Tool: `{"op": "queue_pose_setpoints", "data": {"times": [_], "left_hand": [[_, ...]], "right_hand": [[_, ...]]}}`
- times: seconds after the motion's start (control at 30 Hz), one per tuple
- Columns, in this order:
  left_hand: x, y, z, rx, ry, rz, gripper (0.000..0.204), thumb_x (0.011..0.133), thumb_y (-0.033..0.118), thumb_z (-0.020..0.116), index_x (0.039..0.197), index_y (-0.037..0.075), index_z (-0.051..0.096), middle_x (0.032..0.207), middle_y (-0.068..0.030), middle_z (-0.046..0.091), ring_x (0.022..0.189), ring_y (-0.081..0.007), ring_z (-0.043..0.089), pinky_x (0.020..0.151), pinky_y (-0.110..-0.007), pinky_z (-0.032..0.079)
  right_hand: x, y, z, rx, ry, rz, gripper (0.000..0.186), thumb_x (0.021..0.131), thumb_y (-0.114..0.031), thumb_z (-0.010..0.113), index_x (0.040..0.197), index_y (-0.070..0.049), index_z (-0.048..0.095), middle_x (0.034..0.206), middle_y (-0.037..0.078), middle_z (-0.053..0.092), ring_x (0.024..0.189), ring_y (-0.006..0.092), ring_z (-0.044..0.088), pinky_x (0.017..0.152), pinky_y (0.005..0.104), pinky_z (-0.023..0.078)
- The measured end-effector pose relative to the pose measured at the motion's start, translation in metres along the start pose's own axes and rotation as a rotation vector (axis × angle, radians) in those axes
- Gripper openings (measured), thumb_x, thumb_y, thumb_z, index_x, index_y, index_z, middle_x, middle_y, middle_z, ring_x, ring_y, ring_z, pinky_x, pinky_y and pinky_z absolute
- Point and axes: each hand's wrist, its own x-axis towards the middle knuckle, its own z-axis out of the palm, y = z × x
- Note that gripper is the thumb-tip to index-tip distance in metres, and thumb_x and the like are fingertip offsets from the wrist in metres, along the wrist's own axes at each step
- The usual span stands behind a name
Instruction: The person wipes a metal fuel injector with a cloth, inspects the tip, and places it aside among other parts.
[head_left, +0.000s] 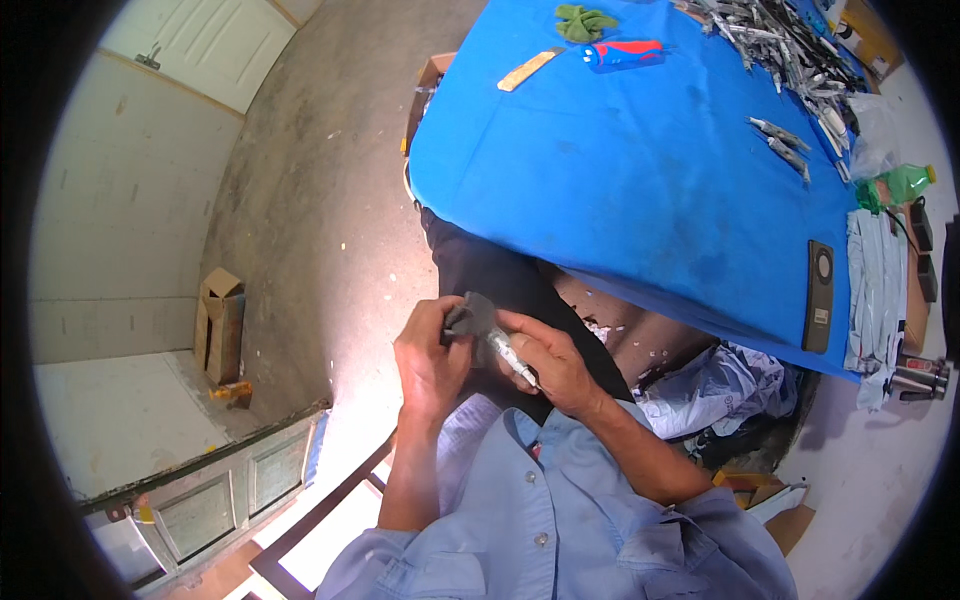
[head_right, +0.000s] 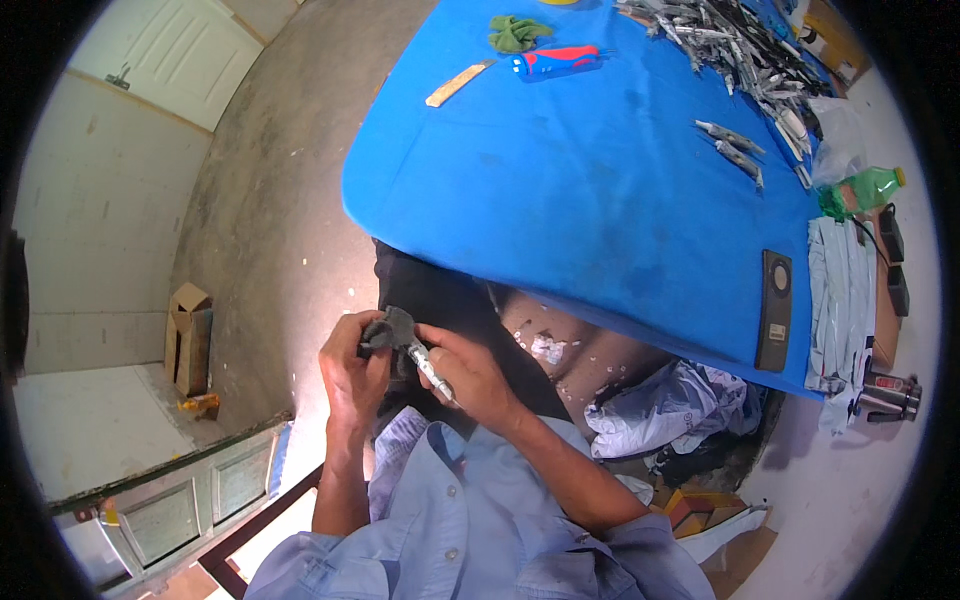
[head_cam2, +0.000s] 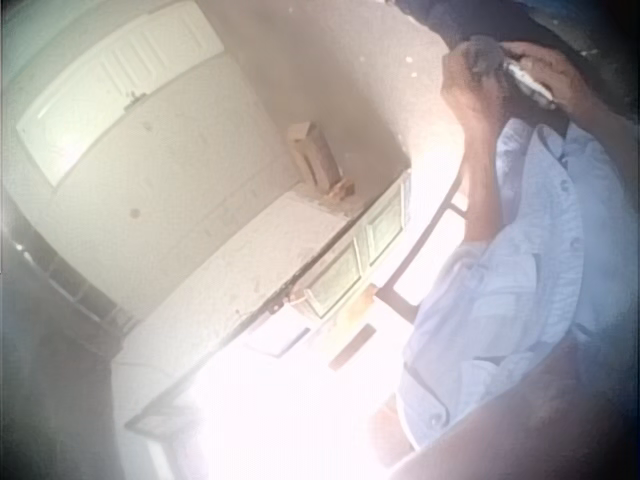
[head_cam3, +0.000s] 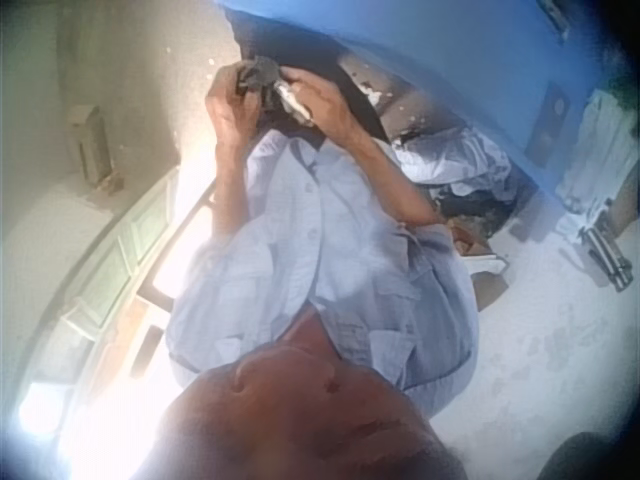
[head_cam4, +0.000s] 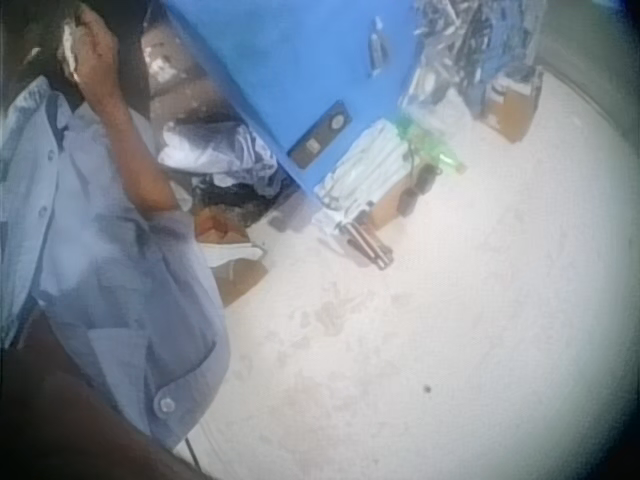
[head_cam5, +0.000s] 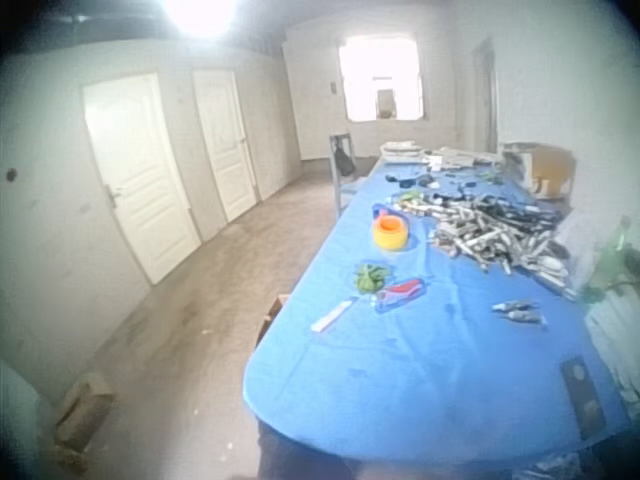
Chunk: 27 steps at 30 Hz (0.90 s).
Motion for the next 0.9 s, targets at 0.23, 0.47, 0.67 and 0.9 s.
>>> {"op": "queue_pose_setpoints", "data": {"times": [0.23, 0.47, 0.67, 0.9], "left_hand": [[-0.015, 0.015, -0.008, -0.232, -0.088, -0.166, 0.024, 0.082, -0.007, 0.073, 0.106, -0.001, 0.074, 0.091, -0.0102, 0.074, 0.084, -0.0162, 0.072, 0.074, -0.028, 0.055], [-0.034, 0.045, 0.005, -0.106, -0.2, 0.141, 0.042, 0.07, -0.01, 0.077, 0.109, 0.003, 0.071, 0.097, -0.016, 0.071, 0.086, -0.0355, 0.073, 0.074, -0.041, 0.059], [-0.015, 0.033, 0.005, 0.065, -0.116, 0.229, 0.043, 0.068, -0.012, 0.075, 0.109, 0.002, 0.07, 0.096, -0.0173, 0.07, 0.085, -0.0372, 0.072, 0.072, -0.042, 0.058], [-0.007, 0.008, -0.002, -0.048, 0.008, 0.025, 0.028, 0.079, -0.009, 0.069, 0.106, -0.002, 0.071, 0.094, -0.0135, 0.072, 0.08, -0.021, 0.07, 0.075, -0.031, 0.055]], "right_hand": [[0.0, -0.006, 0.002, 0.073, 0.042, 0.056, 0.046, 0.11, -0.02, 0.044, 0.15, 0.002, 0.051, 0.089, 0.003, 0.063, 0.069, 0.0061, 0.054, 0.057, 0.0219, 0.043], [0.004, 0.003, -0.006, 0.011, -0.033, -0.127, 0.048, 0.11, -0.022, 0.044, 0.149, 0.006, 0.051, 0.119, 0.009, 0.07, 0.109, 0.0128, 0.067, 0.093, 0.0254, 0.053], [0.002, -0.006, 0.004, 0.02, 0.042, -0.029, 0.046, 0.109, -0.021, 0.042, 0.147, 0.002, 0.053, 0.093, 0.004, 0.068, 0.068, 0.0063, 0.056, 0.058, 0.0209, 0.043], [-0.002, -0.005, 0.004, 0.123, 0.062, 0.042, 0.044, 0.107, -0.018, 0.043, 0.146, -0.001, 0.055, 0.08, 0.002, 0.061, 0.057, 0.0054, 0.047, 0.049, 0.0216, 0.036]]}}
